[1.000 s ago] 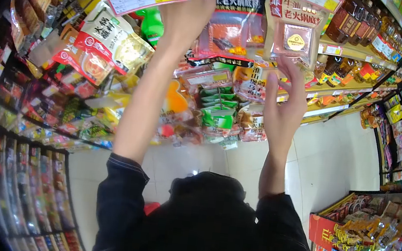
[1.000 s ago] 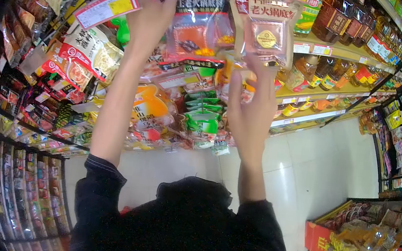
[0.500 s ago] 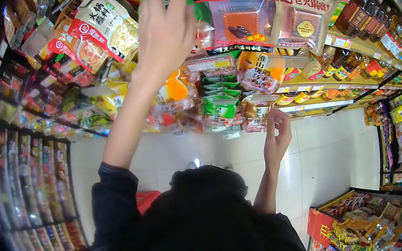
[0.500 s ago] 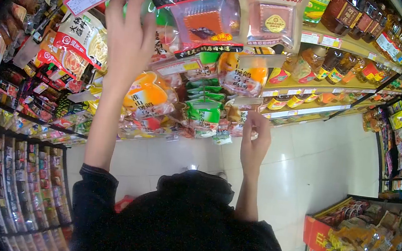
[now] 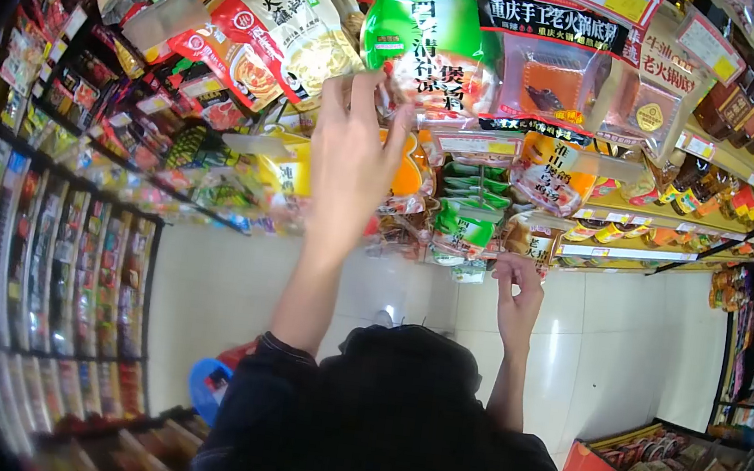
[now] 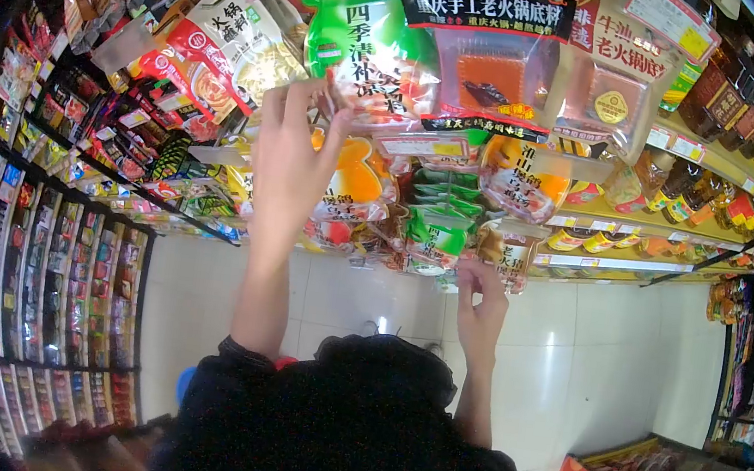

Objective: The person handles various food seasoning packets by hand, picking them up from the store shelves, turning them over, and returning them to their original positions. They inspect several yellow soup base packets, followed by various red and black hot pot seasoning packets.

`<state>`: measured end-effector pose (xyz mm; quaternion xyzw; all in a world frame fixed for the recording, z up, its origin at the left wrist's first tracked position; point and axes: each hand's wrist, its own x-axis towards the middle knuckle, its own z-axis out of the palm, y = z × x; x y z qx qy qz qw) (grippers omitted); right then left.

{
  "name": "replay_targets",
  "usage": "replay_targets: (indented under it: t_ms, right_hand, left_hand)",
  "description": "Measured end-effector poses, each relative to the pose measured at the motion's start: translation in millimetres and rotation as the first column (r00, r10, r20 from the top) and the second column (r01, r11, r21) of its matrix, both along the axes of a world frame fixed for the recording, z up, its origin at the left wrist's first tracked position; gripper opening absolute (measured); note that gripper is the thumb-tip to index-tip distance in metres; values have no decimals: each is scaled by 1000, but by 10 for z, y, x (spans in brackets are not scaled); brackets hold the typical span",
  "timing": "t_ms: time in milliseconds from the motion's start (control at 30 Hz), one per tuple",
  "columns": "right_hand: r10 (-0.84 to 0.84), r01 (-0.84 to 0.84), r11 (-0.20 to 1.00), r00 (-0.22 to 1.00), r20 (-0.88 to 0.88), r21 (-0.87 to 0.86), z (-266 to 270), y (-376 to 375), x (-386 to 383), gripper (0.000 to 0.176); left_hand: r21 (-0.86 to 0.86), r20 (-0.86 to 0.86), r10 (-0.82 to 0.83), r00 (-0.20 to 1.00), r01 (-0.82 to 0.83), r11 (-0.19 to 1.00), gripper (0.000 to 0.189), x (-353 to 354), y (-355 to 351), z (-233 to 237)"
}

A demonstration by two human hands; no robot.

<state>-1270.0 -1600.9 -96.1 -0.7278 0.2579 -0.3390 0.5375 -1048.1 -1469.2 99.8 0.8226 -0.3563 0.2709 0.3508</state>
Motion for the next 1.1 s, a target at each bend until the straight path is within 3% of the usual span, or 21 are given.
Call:
replay_targets:
  t_ms: [67,267,400,500,700,800,933,1100]
  right_hand:
    - [19,-19,1000,1000,-17,5,-9,17,-24,14]
    - [57,-58,996,998,11,65,-106,74,-52,14]
    - [111,-110,992,994,-10,56,-71,80,-82,16]
    - [127,-126,990,992,-19,56,-104,70,-101,17]
    - [157,-155,987,986,-52,32,-110,93,-94,15]
    - [159,-158,987,987,-34,27,-183,101,-64,13]
    - [174,-173,984,984,-26,44,-143,120,-49,13]
    - [191,-191,981,981,-19,25,-217,90,-33,12]
  left_hand:
    - [-44,-62,65,996,-67,997,52,-82,-26,-19]
    - [-133,-132,-60,989,42,990,60,-93,-118,13]
    - [-61,-280,23,960,-42,997,68,-177,-155,163]
    - [-107,-91,73,993,-83,991,67,-56,-178,56]
    - [-284,-162,-26,986,-22,959,67,-47,-111,59]
    - [-528,-362,-282,888,55,848,69,-14,-61,72]
    - [-455,-315,-171,934,9,890,69,87,-54,155]
    - [-504,-257,-36,966,-101,858,43,172,-142,226]
